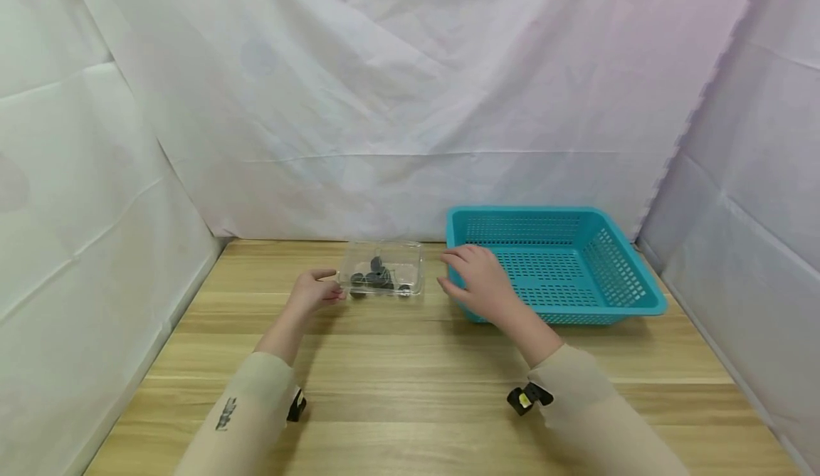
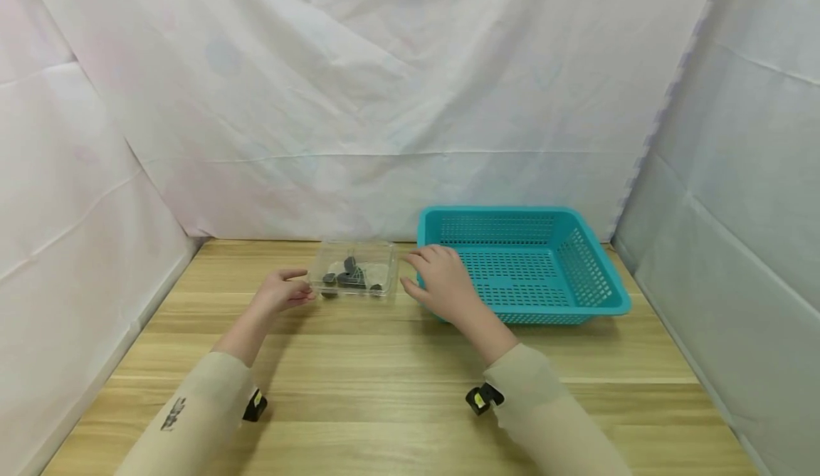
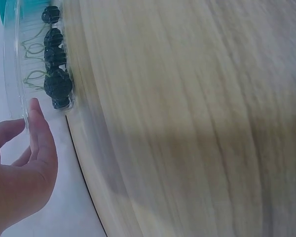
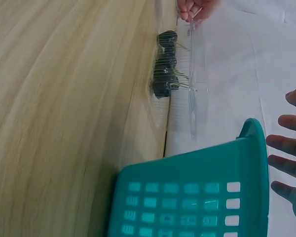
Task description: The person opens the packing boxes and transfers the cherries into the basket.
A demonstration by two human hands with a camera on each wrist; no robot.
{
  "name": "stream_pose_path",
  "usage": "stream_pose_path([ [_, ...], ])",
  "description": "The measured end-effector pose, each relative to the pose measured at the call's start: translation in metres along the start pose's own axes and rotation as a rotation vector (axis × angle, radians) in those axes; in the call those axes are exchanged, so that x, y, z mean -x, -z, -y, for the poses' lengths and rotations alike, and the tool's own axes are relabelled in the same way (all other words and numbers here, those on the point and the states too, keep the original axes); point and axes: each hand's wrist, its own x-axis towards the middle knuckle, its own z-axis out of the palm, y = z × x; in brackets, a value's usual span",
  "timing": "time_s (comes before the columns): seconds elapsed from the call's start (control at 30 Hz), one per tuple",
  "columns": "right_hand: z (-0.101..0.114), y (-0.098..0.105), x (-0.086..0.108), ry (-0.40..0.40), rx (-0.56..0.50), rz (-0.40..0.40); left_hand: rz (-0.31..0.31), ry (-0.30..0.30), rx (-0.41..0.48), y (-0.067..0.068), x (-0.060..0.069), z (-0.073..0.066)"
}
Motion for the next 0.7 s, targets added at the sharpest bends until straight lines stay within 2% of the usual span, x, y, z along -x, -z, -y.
stream_pose_path([
  [0.33, 0.012, -0.019, -0.015, -0.055, 0.013, 0.124, -0.019, 0.001, 0.005, 0.004, 0.001, 0.005],
  [0.7, 0.039, -0.032, -0.027, 0.021, 0.025, 0.241, -0.047, 0.001, 0.015, 0.011, 0.009, 0.006],
])
